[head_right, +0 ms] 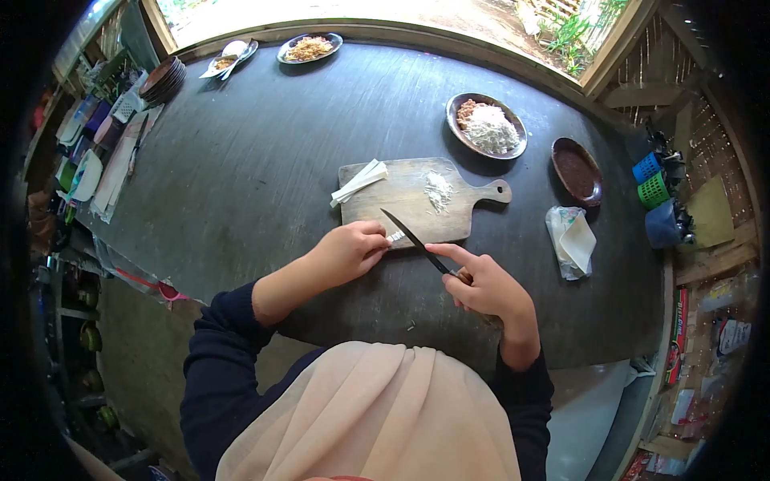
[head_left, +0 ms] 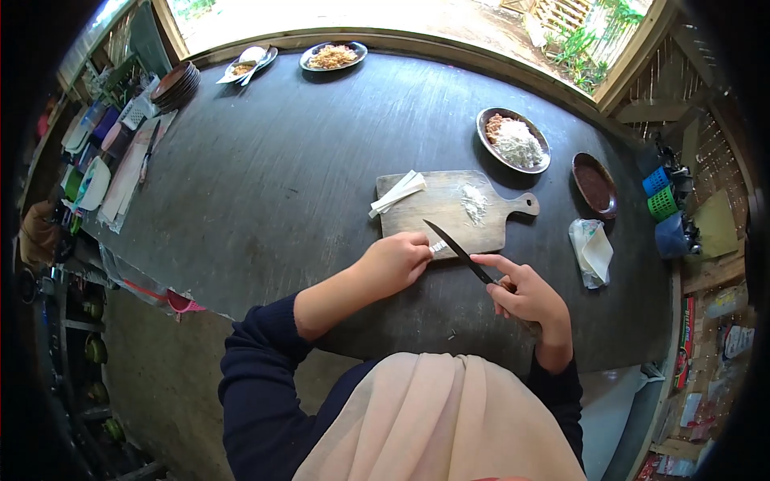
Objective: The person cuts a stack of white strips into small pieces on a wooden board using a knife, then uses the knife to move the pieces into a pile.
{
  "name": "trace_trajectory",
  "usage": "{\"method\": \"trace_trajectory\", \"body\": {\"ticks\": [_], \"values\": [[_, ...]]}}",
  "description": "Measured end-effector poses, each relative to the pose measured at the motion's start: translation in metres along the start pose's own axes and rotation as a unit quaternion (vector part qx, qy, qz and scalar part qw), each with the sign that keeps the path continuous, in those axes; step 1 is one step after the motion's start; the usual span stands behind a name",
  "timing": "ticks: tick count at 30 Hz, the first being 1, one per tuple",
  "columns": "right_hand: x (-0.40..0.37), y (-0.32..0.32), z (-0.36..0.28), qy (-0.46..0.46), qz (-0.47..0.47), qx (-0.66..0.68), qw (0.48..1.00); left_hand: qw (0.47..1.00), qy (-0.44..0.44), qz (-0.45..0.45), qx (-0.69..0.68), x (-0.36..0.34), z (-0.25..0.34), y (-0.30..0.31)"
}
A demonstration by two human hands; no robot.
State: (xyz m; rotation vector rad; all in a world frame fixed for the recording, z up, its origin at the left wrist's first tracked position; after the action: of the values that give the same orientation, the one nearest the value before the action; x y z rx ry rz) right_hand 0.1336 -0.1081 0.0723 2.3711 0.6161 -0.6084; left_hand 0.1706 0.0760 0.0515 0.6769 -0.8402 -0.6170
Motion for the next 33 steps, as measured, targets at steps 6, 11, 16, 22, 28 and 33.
{"method": "trace_trajectory", "body": {"ticks": [6, 11, 16, 22, 28, 33], "values": [[0.004, 0.016, 0.007, 0.015, -0.032, 0.033, 0.999, 1.000, 0.005, 0.030, -0.007, 0.003, -0.002, 0.000], [0.004, 0.015, 0.038, 0.008, -0.119, 0.043, 0.992, 0.999, 0.033, 0.020, -0.017, 0.003, -0.005, -0.002], [0.003, 0.017, 0.043, -0.034, -0.147, 0.041, 0.988, 0.999, 0.038, 0.037, 0.003, 0.003, -0.004, 0.004], [0.007, 0.023, 0.053, -0.051, -0.127, 0.046, 0.989, 0.998, 0.044, 0.046, 0.019, 0.000, -0.008, 0.006], [0.006, 0.033, 0.049, 0.014, -0.090, 0.094, 0.991, 0.998, 0.032, 0.047, -0.001, -0.001, -0.008, 0.005], [0.009, 0.023, 0.051, -0.031, -0.141, 0.064, 0.987, 0.999, 0.027, 0.037, -0.010, 0.000, -0.005, 0.006]]}}
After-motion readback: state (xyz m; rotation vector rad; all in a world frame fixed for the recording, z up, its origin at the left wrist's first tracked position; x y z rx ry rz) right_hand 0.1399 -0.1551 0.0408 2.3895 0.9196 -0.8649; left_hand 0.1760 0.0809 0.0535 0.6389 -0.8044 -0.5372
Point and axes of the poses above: each hand's wrist, its own x-axis towards the middle knuckle, its own y-axis out of the back of the hand, z = x × y, the point moved 8 cm from there along x, towards the middle knuckle, and after that the axes turned 13 degrees about -y, right-handed, at the moved point
